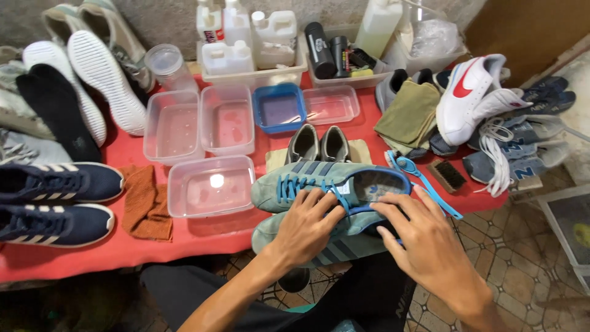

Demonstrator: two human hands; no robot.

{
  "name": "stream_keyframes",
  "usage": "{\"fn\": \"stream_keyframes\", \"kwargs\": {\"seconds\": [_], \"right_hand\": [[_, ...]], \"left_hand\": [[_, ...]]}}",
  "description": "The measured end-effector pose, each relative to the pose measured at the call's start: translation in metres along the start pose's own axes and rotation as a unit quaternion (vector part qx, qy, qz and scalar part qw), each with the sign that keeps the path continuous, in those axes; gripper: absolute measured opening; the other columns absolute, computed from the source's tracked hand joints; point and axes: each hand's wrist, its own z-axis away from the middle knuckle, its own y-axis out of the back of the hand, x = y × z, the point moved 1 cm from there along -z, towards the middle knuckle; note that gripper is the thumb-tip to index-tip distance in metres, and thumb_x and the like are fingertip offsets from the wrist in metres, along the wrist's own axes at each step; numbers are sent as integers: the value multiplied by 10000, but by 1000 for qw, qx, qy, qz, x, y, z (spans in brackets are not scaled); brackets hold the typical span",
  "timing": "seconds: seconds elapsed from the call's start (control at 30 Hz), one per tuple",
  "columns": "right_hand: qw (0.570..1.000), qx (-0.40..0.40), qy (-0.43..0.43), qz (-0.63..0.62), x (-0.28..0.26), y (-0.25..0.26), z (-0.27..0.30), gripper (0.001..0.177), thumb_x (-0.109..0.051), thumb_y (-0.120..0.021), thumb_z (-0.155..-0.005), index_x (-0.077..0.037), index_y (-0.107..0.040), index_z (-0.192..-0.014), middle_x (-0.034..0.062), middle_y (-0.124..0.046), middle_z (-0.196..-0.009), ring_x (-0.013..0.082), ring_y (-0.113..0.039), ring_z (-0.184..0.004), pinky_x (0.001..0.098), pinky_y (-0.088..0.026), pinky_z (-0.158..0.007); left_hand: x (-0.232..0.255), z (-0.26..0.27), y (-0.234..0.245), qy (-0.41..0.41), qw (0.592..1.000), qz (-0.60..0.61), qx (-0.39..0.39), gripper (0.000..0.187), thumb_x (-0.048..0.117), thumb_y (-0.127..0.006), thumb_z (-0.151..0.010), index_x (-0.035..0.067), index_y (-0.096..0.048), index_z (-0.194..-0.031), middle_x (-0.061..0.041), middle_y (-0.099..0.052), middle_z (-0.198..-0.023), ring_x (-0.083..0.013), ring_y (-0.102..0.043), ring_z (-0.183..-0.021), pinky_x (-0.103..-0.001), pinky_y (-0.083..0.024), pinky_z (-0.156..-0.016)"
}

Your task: The person organizes several pairs of shoes on a red table, moving a pair of blue sneakers and a pair of white sneakers to a nearby shelf. They then focus on a pair of black canvas shoes, untying the laces and manipulating them by hand.

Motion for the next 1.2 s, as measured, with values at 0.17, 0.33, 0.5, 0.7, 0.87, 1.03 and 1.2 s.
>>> {"fn": "stream_keyframes", "kwargs": {"seconds": [0.17,0.33,0.5,0.7,0.87,1.03,1.2], "right_hand": [[995,-12,-25,-93,26,-3,4,413,-320,-823,-763,-198,-742,-1149,-26,-735,-1225,145,-661,-1173,430,-349,-1122],[850,200,-191,-448,136,-14,-6,212,-237,-636,-982,-71,-629,-1115,79,-743,-966,190,-761,-879,291,-618,-833],[763,268,-522,-271,316,-125,-4,757,-494,-782,-889,-58,-459,-1417,182,-593,-1343,258,-635,-1109,387,-503,-913],[712,248,-603,-260,342,-137,-59,930,-533,-928,-700,-49,-499,-1367,170,-603,-1396,352,-566,-1305,445,-452,-1083],[660,293,-629,-289,365,-157,-71,916,-496,-1002,-593,-71,-593,-1295,113,-671,-1332,284,-646,-1235,377,-531,-1044],[619,353,-655,-251,372,-175,-66,985,-460,-1055,-562,-59,-575,-1323,156,-649,-1336,340,-643,-1229,443,-528,-1019],[580,425,-594,-360,363,-160,-53,915,-278,-1016,-668,-143,-497,-1409,113,-666,-1369,240,-726,-1175,369,-632,-980]], "left_hand": [[4,-8,5,-48,998,10,-34,191,-69,-579,-879,52,-548,-1022,-133,-555,-1020,-299,-501,-880,-420,-430,-767],[-2,-3,14,-44,997,52,-42,405,-148,-550,-665,28,-549,-1029,-143,-569,-1062,-328,-513,-919,-441,-418,-770],[-8,12,40,8,998,36,-59,544,-15,-584,-441,29,-545,-982,-154,-566,-1049,-355,-519,-941,-456,-410,-750],[-19,30,65,62,996,-5,-63,439,117,-583,-594,45,-574,-1027,-137,-572,-1057,-348,-523,-969,-458,-404,-769],[-22,46,78,119,992,-24,-15,249,58,-552,-756,49,-599,-1000,-114,-587,-1015,-330,-547,-936,-452,-413,-786],[-31,70,86,169,985,-30,-2,389,23,-583,-699,60,-643,-1082,-90,-589,-987,-307,-546,-927,-436,-402,-780],[-35,86,96,217,975,-51,15,263,10,-680,-741,72,-633,-993,-77,-610,-981,-304,-554,-941,-436,-422,-824]]}}
